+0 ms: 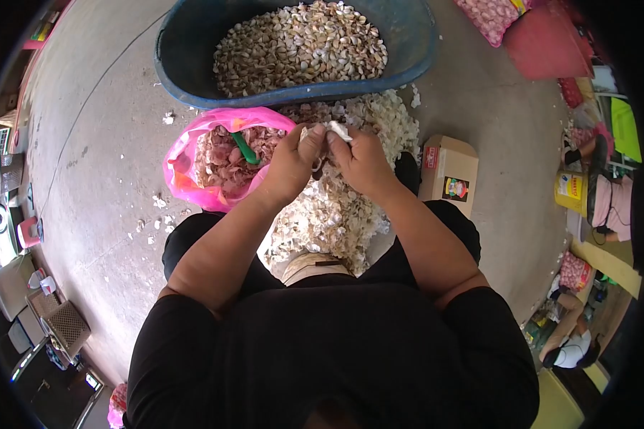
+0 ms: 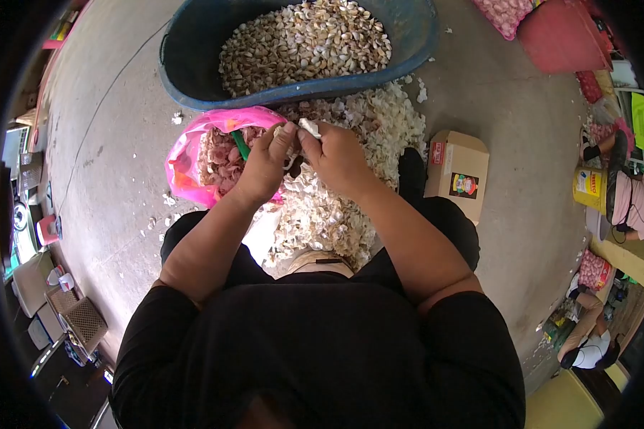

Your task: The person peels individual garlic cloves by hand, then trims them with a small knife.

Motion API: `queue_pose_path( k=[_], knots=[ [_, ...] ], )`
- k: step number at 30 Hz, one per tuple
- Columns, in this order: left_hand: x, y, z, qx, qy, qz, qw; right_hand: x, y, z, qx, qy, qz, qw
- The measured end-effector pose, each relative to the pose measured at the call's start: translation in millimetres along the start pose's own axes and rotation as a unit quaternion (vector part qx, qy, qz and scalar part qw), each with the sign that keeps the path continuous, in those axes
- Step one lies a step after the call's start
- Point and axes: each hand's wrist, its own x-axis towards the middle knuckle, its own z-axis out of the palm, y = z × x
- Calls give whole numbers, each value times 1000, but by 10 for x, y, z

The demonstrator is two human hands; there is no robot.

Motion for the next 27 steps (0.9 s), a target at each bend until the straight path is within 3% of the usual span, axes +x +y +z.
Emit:
queue_pose_path(
  k=[6, 9, 12, 13, 14, 15, 16, 18, 19, 22, 25, 27],
  knots=[
    [-58, 62, 48, -267, -21, -116, 956, -27, -130, -69, 168, 7, 53, 984],
    [-58, 70, 36, -298, -61, -94, 948, -44, -116, -101, 198, -4, 63, 978],
    [92, 4, -50, -383, 35, -100, 918, -65, -36, -150, 256, 1, 84, 963],
    [180, 7, -221, -438, 12, -75, 896, -71, -81, -243, 296, 15, 100, 950],
    [228, -14, -302, -409, 52, -72, 908, -59, -124, -348, 335, 26, 114, 935],
    [179, 49, -276, -356, 9, -44, 933, -13, -141, -460, 225, 13, 137, 965],
    [133, 86, -228, -300, -38, -17, 953, 9, -105, -434, 67, -13, 99, 993],
    [117, 42, -140, -156, -53, 12, 986, 6, 68, -346, -254, -57, 21, 965],
    [135, 16, -110, -83, -54, 73, 993, -31, 153, -303, -273, -111, 84, 952],
    [129, 46, -97, 70, -47, 123, 989, -30, 245, -208, -286, -95, 96, 949],
    [102, 48, -55, 172, -44, 143, 974, 33, 85, -271, -19, -31, 56, 998],
    [97, 22, -11, 97, -40, 134, 985, 7, 72, -130, 63, -7, 9, 998]
  ],
)
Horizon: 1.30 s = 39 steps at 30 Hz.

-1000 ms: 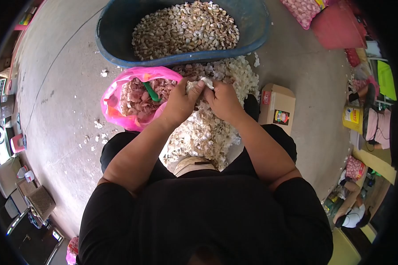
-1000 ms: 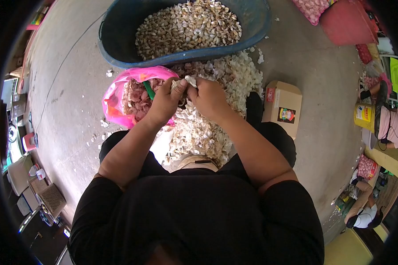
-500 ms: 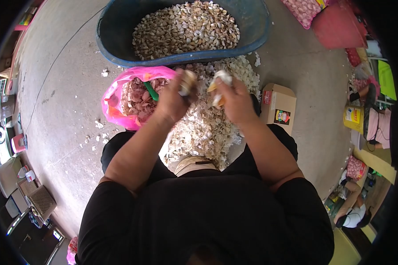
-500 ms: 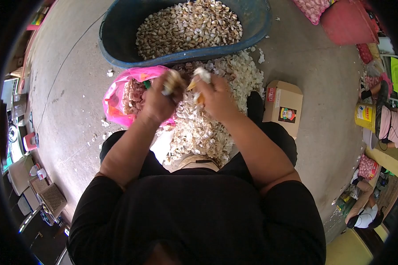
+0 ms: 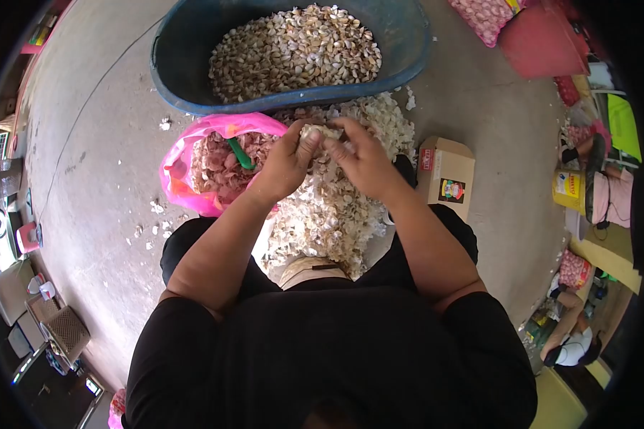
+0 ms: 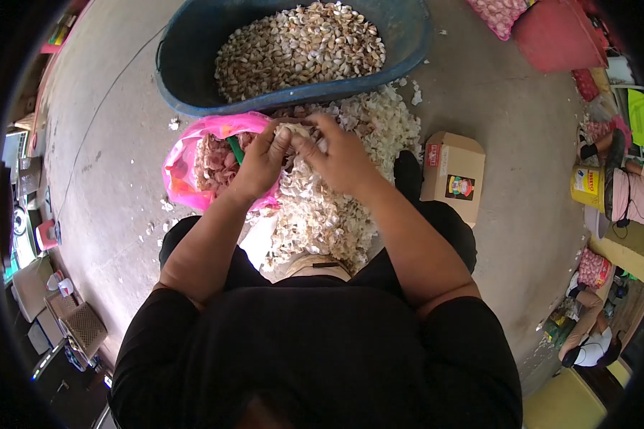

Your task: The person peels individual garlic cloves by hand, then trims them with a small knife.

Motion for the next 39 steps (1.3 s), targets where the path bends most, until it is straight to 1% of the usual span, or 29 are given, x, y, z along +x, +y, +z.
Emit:
queue_pose_path(
  k=[1, 2, 5, 8, 11, 14, 15, 16, 17, 18, 20, 21, 22, 23, 25, 28, 29, 31, 32, 34, 35, 37, 38, 39],
  knots=[
    [-14, -12, 33, -37, 6, -5, 999, -22, -12, 81, 41, 11, -24, 999],
    [-35, -19, 80, -55, 20, 21, 998, -35, -51, 132, -17, 42, -43, 998],
    [-46, -63, 175, -37, 101, 46, 993, -83, -108, 224, -37, 74, 0, 997],
    [-70, -71, 237, -19, 129, 63, 989, -78, -144, 220, -24, 81, 7, 996],
    [-69, -81, 273, -163, 163, 16, 973, -45, -49, 243, 48, 135, -41, 989],
    [-111, 159, 247, -229, 143, -67, 961, 5, 46, 210, 118, 114, -38, 986],
    [-110, 195, 223, -240, 120, -93, 959, 4, -4, 160, 223, 92, 54, 969],
    [-95, 218, 165, -250, 97, -119, 956, 20, -102, 84, 323, 68, 144, 933],
    [-69, 221, 83, -261, 75, -142, 952, 35, -151, 27, 417, 41, 231, 878],
    [-30, 182, -54, -357, -32, -148, 922, 38, -127, -7, 458, 22, 239, 856],
    [-4, 136, -86, -361, -1, -199, 911, 51, -73, -56, 537, -17, 255, 804],
    [3, 169, -94, -363, 15, -224, 905, 53, -100, -68, 537, -25, 259, 802],
    [9, 145, -122, -382, 5, -227, 896, 61, -149, -87, 538, -33, 263, 800],
    [-1, 158, -127, -355, -1, -218, 909, 62, -175, -99, 538, -41, 267, 798],
    [-27, 198, -131, -302, -13, -199, 932, 55, -77, -93, 457, -67, 224, 858],
    [-68, 189, -54, -109, 16, -135, 985, 38, -128, -86, 317, -100, 167, 928],
    [-55, 116, -67, -98, 15, -105, 990, 38, -163, -87, 266, -110, 148, 946],
    [-13, -18, -92, -75, 10, -44, 996, 37, -178, -90, 238, -121, 145, 953],
    [-17, -68, -91, -103, 13, -54, 993, 35, -179, -93, 223, -126, 143, 956],
    [-25, -54, -77, -158, 17, -74, 984, 46, -143, -108, 219, -135, 97, 961],
    [-32, -25, -78, -211, 24, -100, 972, 52, -131, -112, 217, -139, 74, 963],
    [-39, 47, -83, -313, 38, -149, 937, 63, -142, -115, 214, -156, 57, 963],
    [-35, 43, -94, -295, 35, -153, 943, 64, -146, -111, 212, -165, 48, 962],
    [-29, 35, -113, -277, 33, -156, 948, 60, -141, -90, 203, -141, 23, 969]
  ],
)
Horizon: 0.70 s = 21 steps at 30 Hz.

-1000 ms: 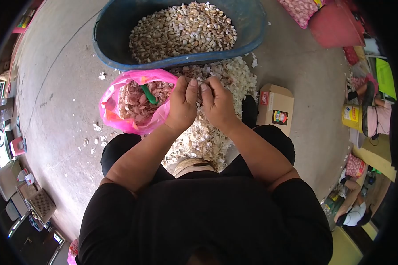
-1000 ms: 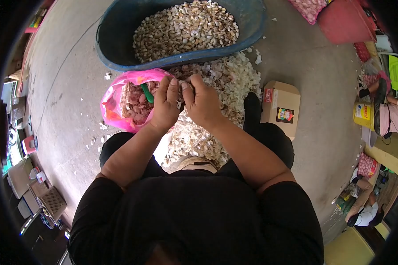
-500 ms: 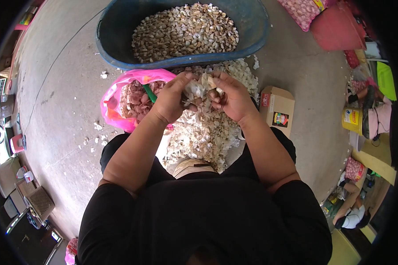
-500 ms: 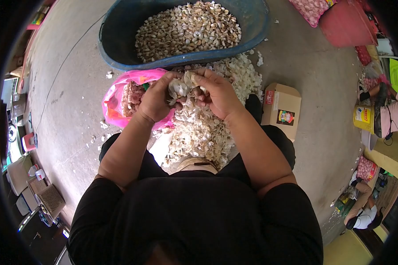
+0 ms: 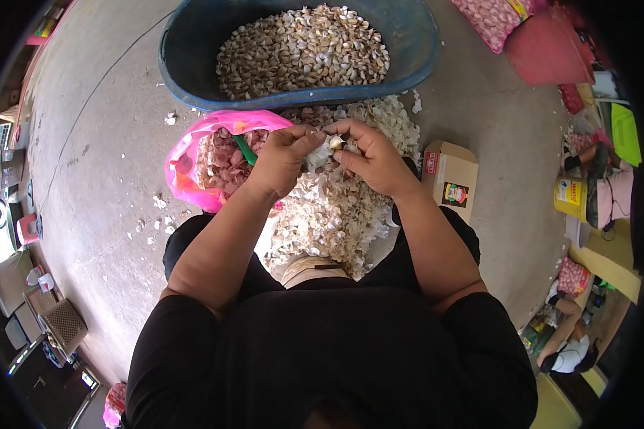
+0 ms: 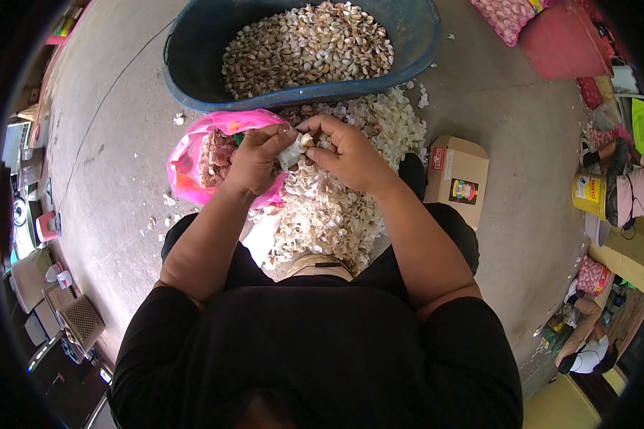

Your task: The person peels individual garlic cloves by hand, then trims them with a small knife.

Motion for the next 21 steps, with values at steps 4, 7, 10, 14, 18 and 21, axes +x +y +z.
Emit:
queue_pose_path(
  k=[4, 7, 10, 14, 18, 21],
  knots=[
    [-5, 2, -20, 10, 17, -1, 1000, 2, -18, 11, -83, 16, -13, 996],
    [-30, 63, -40, 18, 42, -26, 999, 4, -5, -50, -76, 26, 41, 996],
    [5, 70, -94, -7, 95, -16, 995, 7, 39, -136, 24, 9, 110, 994],
    [-48, 145, -79, -45, 91, -72, 992, 90, 144, -206, -41, -14, 237, 971],
    [-10, 23, -143, -87, 7, -56, 995, 247, -59, -162, 439, 182, 61, 878],
    [0, -21, -131, -33, -20, 16, 999, 273, -11, -129, 275, 209, 22, 938]
  ],
)
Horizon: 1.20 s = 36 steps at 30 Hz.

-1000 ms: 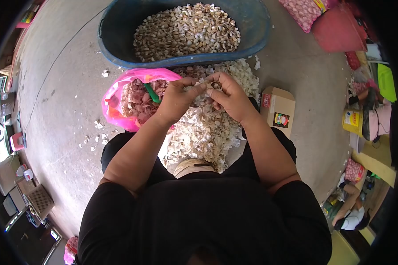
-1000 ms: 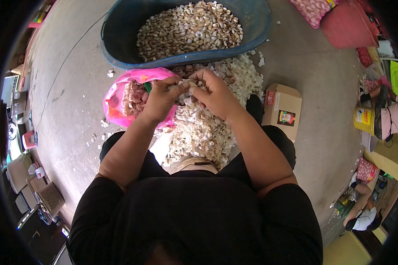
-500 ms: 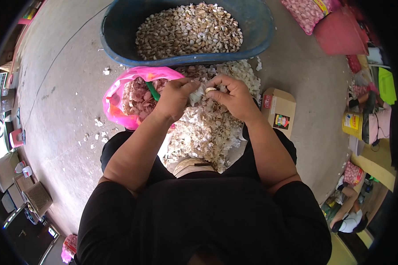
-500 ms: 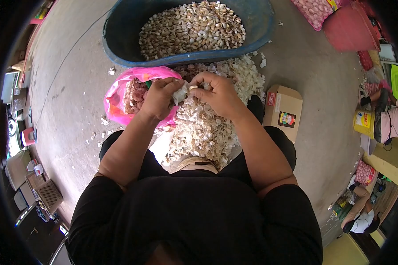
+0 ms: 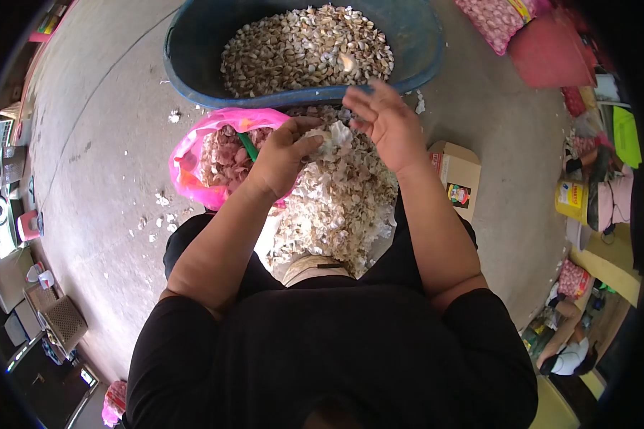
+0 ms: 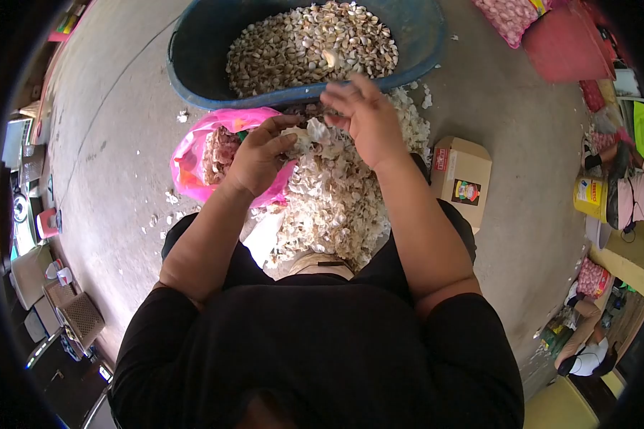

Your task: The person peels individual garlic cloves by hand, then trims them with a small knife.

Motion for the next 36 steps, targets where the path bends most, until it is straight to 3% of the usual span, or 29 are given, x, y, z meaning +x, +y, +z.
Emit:
queue_pose_path(
  k=[3, 4, 5, 7, 10, 11, 12, 13, 15, 18, 21, 24, 27, 30, 34, 36],
  knots=[
    [-19, 27, 59, 17, 7, 33, 999, -72, 111, 1, -356, -99, -6, 929],
    [-8, 11, 59, 17, 5, 45, 999, -75, 236, -15, -412, -97, -103, 900],
    [-2, -3, 61, 16, 4, 56, 998, -88, 266, -44, -411, -95, -91, 902],
    [-18, 54, 106, -5, -29, -3, 1000, -133, 272, -56, -410, -91, -65, 905],
    [-21, 57, 104, 27, -69, -53, 996, -169, 149, -27, -279, -80, 27, 957],
    [-12, 31, 94, 48, -81, -63, 994, -187, 121, -6, -345, -96, -28, 933],
    [9, -12, 94, 100, -55, -9, 993, -215, 104, 26, -409, -110, -83, 902],
    [18, -33, 85, 69, -38, -25, 997, -251, 95, 59, -469, -123, -137, 864],
    [25, -38, 93, 4, -6, -57, 998, -304, 121, 93, -461, -108, -117, 873],
    [21, -17, 119, 29, -63, -30, 997, -270, 204, 24, -440, -93, -164, 878],
    [32, 14, 139, 25, -15, -35, 999, -233, 190, -42, -315, -80, -41, 945],
    [2, 44, 196, -67, -64, -38, 995, -237, 185, -48, -269, -60, -11, 961],
    [61, -47, 112, -48, -84, -6, 995, -233, 171, -47, -288, -35, -64, 955],
    [64, -106, 55, 64, -71, 34, 995, -331, 173, 79, -359, -89, -163, 915],
    [71, -72, 177, -3, 44, -42, 998, -339, 190, 61, -387, -133, -128, 904],
    [47, -6, 214, 79, 29, 20, 996, -314, 213, 32, -356, -134, -97, 920]
  ],
)
